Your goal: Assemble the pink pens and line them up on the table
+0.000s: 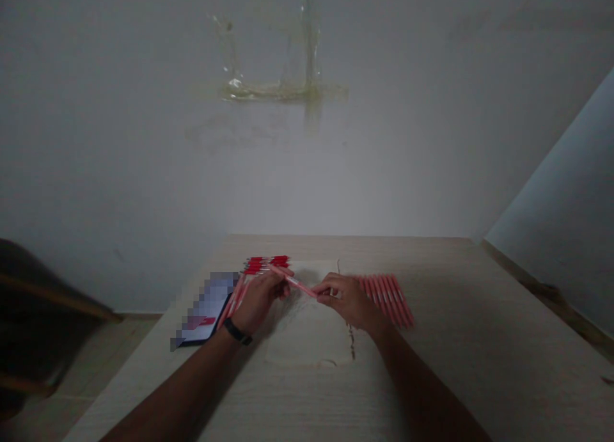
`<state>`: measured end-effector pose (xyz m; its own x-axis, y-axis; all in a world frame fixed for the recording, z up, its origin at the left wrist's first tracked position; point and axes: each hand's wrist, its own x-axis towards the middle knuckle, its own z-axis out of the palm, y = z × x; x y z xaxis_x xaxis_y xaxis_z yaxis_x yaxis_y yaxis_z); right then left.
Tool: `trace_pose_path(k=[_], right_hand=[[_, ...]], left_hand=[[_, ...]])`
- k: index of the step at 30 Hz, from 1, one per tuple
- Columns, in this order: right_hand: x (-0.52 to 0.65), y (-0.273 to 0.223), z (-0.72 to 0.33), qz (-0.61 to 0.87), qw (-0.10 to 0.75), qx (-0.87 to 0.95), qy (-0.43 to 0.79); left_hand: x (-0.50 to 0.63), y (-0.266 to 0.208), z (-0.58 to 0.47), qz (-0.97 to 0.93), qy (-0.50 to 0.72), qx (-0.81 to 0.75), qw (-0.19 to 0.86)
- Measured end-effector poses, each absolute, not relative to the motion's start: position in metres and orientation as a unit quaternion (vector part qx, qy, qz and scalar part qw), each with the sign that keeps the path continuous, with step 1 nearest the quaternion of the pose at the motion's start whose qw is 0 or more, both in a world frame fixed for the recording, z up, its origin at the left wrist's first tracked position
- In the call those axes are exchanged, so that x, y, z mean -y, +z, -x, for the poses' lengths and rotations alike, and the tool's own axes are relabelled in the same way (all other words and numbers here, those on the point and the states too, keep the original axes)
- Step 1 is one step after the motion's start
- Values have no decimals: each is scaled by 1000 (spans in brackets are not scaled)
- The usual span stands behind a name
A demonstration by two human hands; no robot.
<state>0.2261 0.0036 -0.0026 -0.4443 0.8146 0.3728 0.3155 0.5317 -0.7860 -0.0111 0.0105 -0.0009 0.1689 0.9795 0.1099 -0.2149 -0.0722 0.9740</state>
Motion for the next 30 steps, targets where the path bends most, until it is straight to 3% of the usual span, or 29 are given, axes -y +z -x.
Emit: trace_pose_path(k=[19, 30], right_hand=[[-1, -2, -225, 381, 371, 785, 317], [3, -11, -211, 365, 364, 688, 511]], left_hand=[[-11, -3, 11, -541, 515, -394, 536], [-5, 3, 4, -594, 466, -326, 569]])
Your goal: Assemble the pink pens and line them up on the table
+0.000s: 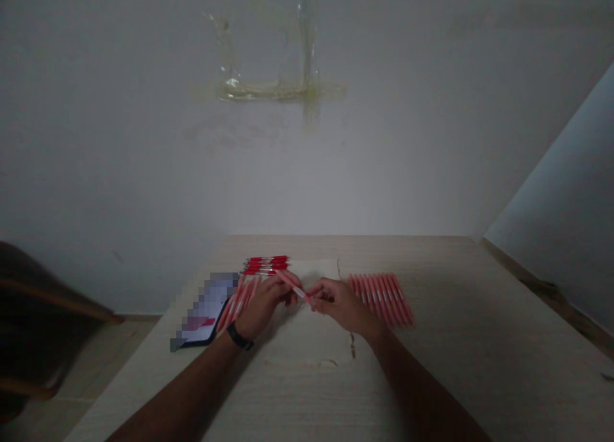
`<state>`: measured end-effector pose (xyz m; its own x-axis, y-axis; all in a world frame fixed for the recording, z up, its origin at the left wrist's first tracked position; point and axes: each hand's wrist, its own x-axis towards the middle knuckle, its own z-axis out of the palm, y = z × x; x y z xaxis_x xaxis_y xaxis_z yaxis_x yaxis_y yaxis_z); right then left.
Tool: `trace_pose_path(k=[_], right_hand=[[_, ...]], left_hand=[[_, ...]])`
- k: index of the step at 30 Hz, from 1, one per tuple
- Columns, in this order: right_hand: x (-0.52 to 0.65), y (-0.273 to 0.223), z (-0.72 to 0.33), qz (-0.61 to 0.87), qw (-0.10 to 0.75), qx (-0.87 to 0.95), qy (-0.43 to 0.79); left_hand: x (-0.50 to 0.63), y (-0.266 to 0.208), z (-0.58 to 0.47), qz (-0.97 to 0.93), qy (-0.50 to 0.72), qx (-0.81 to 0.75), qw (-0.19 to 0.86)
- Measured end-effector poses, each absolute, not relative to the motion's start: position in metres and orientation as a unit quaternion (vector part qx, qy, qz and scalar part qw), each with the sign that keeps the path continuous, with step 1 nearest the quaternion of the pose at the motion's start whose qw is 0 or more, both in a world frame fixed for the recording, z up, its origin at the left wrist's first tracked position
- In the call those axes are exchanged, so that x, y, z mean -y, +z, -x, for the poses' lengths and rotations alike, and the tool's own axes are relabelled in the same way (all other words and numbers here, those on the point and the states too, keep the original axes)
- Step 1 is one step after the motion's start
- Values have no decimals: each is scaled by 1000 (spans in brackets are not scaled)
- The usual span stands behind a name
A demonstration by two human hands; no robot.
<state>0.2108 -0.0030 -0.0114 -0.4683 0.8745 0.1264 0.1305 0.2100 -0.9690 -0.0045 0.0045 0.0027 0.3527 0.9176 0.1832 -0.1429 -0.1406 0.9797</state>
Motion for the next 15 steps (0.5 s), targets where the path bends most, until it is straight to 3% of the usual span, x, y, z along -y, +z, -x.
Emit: trace_pose_path(k=[6, 15], right_hand=[[9, -9, -210, 373, 341, 711, 490], [-8, 8, -283, 572, 319, 715, 244]], left_hand=[[-7, -7, 4, -641, 436, -352, 525], [-2, -7, 9, -755, 358, -408, 368]])
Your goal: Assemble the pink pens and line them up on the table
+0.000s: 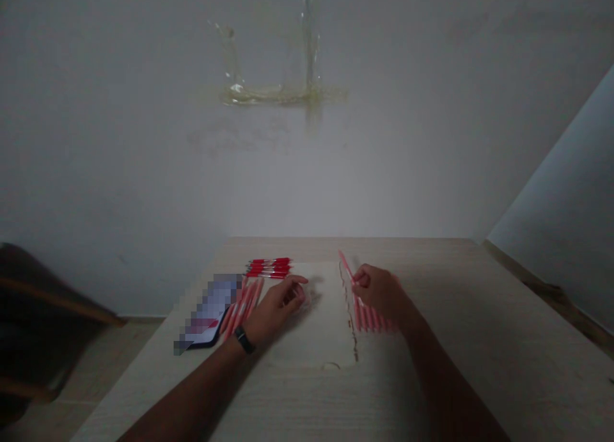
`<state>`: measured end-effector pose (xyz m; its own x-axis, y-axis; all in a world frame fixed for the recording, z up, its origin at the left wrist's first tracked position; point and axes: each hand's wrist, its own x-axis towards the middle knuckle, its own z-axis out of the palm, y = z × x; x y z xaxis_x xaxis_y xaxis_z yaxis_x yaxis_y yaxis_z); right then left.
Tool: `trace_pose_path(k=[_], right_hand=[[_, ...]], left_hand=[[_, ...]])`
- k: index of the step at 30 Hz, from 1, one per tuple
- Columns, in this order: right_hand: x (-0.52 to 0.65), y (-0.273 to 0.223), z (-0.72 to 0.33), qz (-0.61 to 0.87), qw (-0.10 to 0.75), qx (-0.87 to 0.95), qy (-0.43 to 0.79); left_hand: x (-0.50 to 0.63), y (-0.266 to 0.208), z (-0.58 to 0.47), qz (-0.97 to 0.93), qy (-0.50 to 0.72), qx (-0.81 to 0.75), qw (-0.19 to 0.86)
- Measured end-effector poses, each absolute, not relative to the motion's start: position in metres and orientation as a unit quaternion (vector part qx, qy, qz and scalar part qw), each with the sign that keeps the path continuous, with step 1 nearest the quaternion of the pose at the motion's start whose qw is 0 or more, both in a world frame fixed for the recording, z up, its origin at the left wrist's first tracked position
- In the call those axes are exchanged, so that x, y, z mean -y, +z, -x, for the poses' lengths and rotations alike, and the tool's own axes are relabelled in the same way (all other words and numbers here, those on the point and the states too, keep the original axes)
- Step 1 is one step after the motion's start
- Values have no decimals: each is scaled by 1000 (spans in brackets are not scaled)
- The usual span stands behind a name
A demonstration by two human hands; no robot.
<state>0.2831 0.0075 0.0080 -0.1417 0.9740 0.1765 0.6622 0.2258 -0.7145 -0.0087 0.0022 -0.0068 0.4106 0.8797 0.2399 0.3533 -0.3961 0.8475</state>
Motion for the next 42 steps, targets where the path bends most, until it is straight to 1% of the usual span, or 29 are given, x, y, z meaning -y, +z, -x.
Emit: trace_pose_path(k=[1, 4, 10, 13, 17, 28, 35, 42], right_hand=[[-10, 7, -298, 593, 312, 704, 234], [-12, 2, -346, 663, 253, 673, 209], [-1, -17, -421, 742, 133, 613, 237], [3, -23, -434, 738, 102, 605, 281], [4, -25, -433, 733, 94, 592, 321], [0, -27, -427, 751, 99, 593, 273], [0, -26, -424, 746, 107, 600, 269], [-1, -30, -426, 744, 102, 591, 293]], left_hand=[[-1, -6, 9, -765, 345, -413, 355], [0, -5, 9, -787, 309, -424, 324], [1, -6, 8, -807, 283, -434, 282], [2, -5, 8, -813, 272, -435, 275], [2, -3, 8, -821, 258, -434, 267], [2, -5, 8, -824, 248, -435, 265], [1, -4, 8, -828, 236, -438, 258], [1, -5, 9, -832, 236, -433, 256]])
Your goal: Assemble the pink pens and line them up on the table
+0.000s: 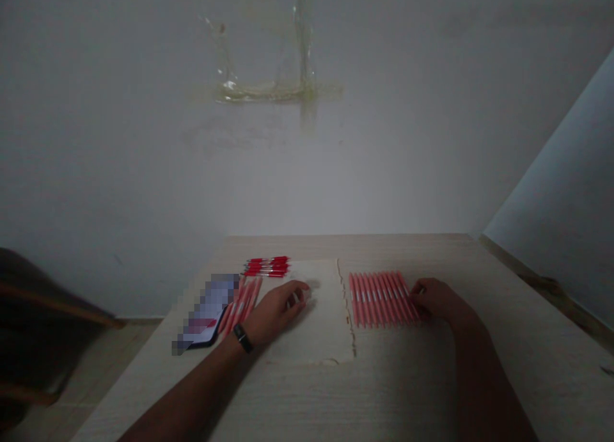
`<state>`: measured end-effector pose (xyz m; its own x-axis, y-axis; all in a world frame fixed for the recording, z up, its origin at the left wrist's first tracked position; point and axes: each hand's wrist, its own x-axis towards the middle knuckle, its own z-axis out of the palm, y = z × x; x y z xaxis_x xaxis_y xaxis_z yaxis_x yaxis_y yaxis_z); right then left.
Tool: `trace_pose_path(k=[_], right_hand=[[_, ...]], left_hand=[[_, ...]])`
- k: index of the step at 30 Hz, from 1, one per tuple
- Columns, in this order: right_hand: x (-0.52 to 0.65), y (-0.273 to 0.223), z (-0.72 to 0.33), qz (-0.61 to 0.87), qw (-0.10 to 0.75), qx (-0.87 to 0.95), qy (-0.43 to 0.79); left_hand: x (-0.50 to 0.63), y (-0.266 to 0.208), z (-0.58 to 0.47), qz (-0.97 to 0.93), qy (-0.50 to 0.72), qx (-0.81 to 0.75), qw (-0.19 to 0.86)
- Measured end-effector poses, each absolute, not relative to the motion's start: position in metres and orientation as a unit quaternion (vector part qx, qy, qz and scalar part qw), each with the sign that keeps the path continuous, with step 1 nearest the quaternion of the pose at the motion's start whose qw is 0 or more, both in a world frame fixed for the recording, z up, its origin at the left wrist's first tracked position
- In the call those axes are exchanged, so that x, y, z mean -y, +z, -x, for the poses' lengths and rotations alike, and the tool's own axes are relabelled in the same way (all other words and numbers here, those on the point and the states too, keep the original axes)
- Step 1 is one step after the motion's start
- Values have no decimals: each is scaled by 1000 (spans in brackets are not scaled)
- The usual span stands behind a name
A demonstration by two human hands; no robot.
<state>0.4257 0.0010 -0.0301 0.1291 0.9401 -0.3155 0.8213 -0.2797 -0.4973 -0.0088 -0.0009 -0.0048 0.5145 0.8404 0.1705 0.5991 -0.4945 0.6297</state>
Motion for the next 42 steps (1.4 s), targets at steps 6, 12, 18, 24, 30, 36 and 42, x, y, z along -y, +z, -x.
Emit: trace_pose_path(k=[6, 12, 18, 24, 30, 36, 42], right_hand=[[-3, -32, -428, 749, 99, 602, 258], [-1, -26, -424, 740, 104, 606, 273], [1, -25, -424, 739, 105, 607, 273], [-3, -19, -418, 758, 108, 614, 190], [-4, 1, -345, 722, 141, 669, 107], [3, 30, -249, 626, 164, 754, 114], [7, 34, -204, 576, 177, 791, 103]], left_hand=[[2, -3, 9, -832, 227, -437, 256], [2, -3, 9, -836, 225, -432, 250], [2, -2, 8, -839, 217, -431, 252], [3, -2, 9, -836, 206, -455, 226], [-4, 7, 25, -792, 121, -589, 107], [-18, 20, 57, -716, 55, -695, 43], [-26, 17, 73, -693, -2, -719, 53]])
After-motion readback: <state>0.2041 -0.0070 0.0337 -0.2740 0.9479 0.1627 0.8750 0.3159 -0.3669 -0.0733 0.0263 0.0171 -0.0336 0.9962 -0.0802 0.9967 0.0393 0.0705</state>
